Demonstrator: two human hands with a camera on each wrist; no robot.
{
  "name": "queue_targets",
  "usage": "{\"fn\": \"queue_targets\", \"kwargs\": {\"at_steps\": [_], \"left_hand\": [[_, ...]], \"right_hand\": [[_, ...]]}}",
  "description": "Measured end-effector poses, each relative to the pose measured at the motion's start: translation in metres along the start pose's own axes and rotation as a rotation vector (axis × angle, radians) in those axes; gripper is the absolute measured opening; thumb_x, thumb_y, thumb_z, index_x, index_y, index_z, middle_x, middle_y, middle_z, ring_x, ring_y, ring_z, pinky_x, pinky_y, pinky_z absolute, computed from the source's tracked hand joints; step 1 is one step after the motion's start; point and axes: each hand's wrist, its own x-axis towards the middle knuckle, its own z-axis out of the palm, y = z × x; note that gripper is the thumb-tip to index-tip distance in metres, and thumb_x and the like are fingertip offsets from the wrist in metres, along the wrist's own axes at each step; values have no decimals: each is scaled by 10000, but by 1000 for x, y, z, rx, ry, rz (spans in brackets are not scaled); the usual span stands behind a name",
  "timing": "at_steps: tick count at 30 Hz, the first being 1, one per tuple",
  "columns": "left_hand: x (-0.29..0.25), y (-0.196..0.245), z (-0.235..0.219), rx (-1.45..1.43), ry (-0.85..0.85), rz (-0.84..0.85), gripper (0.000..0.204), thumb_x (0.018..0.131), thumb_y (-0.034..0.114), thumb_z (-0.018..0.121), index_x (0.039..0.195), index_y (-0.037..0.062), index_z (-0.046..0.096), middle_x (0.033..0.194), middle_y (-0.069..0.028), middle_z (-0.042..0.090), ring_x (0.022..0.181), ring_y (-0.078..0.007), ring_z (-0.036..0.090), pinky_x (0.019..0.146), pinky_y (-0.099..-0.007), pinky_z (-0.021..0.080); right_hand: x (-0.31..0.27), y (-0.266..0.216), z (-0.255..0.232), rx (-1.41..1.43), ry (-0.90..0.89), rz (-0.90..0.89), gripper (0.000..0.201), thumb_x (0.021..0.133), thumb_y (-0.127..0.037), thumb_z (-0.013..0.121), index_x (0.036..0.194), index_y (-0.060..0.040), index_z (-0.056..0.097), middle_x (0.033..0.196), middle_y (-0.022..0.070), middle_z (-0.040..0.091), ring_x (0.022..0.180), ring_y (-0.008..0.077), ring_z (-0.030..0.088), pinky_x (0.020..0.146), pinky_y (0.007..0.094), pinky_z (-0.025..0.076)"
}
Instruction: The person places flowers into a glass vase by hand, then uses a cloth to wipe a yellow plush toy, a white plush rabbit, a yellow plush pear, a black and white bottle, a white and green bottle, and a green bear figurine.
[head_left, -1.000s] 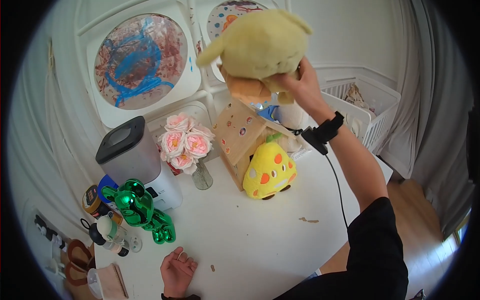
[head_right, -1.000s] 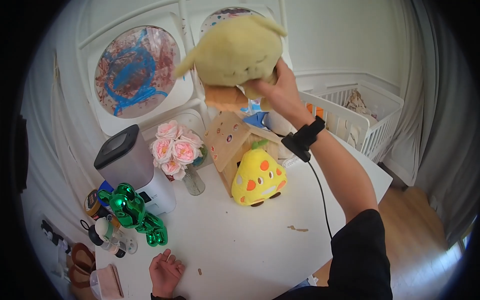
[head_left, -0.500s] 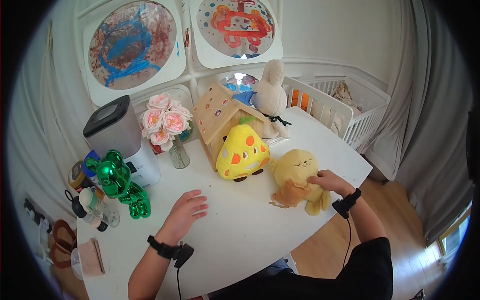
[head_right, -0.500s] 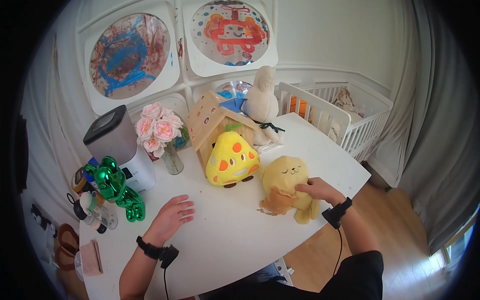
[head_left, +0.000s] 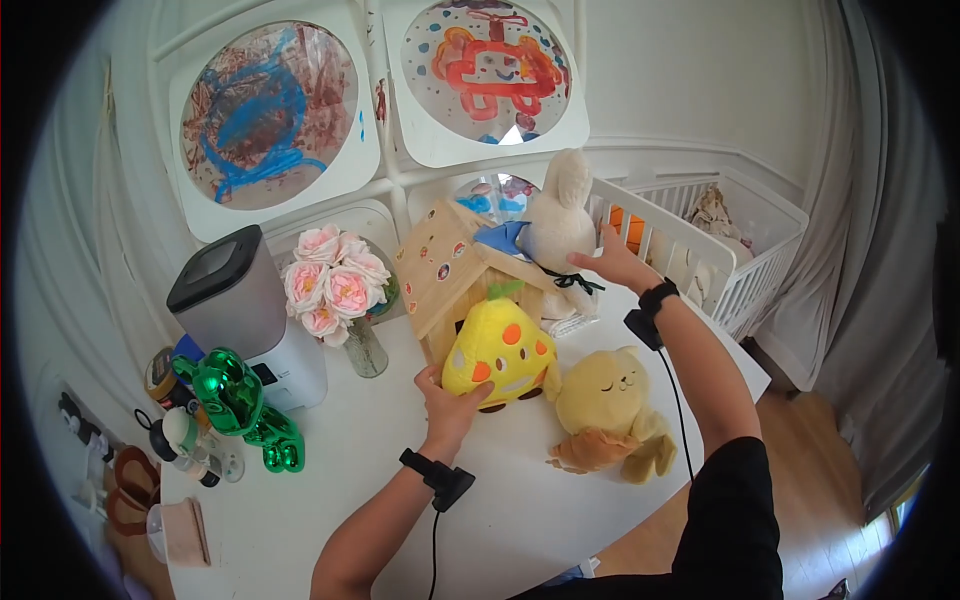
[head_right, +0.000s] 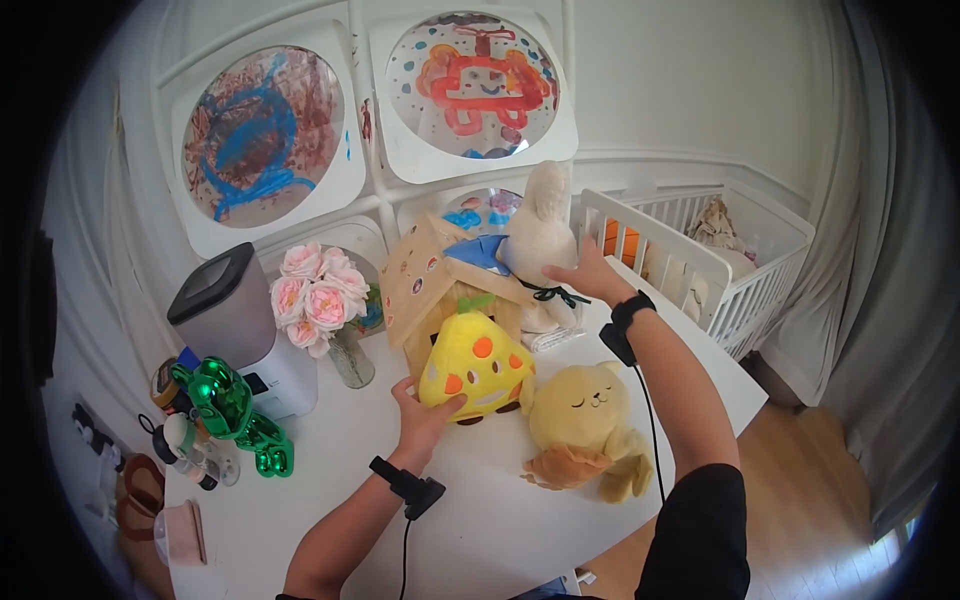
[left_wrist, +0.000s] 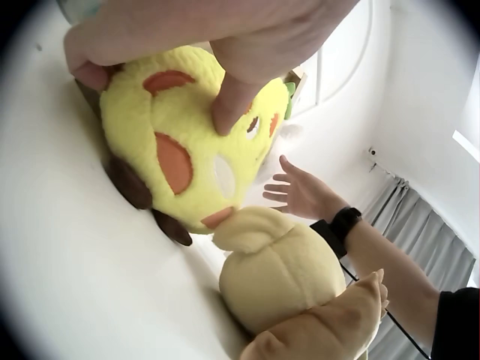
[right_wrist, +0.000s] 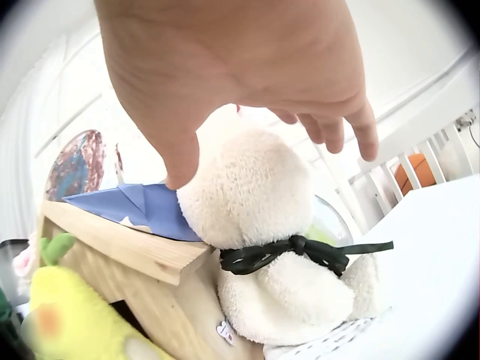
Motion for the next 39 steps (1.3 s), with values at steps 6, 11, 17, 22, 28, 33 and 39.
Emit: {"fn": "queue_targets", "kwargs": {"at_steps": [6,11,17,22,28,33,39], "left_hand": [[-6,28,-18,224,-279,-82,650,790,323,858,1234,-33,544,1219,-203,625,1123,-278,634,957,-366,512],[-27,45,-50,135,-167,79,552,851,288,802,1230,-21,546,1204,-166,629,1022,-237,660,905,-321,522],[-61,72,-117,1,-428,-409,597,972,388,648,1358,-16,438,1260,-151,595,1046,-217,659,871,-340,558],[-95,72,-99,192,-678,-567,698,997,532,576,1406,-13,423,1281,-151,595,1126,-207,638,860,-369,566],[-76,58,-113,297,-479,-105,691,983,507,623,1404,-1,417,1217,-126,593,1077,-182,605,933,-376,500],[-15,76,-161,-32,0,-218,515,939,221,645,1386,64,444,1234,-86,558,1121,-192,570,966,-404,492],[-24,55,-187,-45,108,21,496,898,109,675,1345,48,468,1273,-105,563,1126,-178,586,958,-362,497]], "right_hand": [[20,-29,21,244,79,67,774,746,-292,852,1344,32,481,1312,256,594,1224,358,597,1047,412,467],[4,-35,-21,136,564,-234,684,727,-164,804,1326,-17,509,1211,210,580,1127,402,575,983,460,467],[-89,-53,-98,-507,589,-394,769,640,-104,810,1350,-91,514,1216,181,530,1134,412,507,969,497,440],[-138,19,-70,-712,-193,-113,707,683,-229,839,1327,-101,575,1241,181,538,1162,406,512,976,460,453],[-125,-27,-69,-457,-260,-148,523,792,-200,777,1264,-42,619,1256,183,582,1235,368,534,1064,434,442],[-125,-162,-44,-44,-262,-351,418,856,-129,714,1237,12,617,1183,177,645,1116,350,617,988,392,486],[-169,-267,57,65,-569,-830,363,867,-161,706,1177,12,626,1143,189,647,1092,366,621,943,414,509]]}}
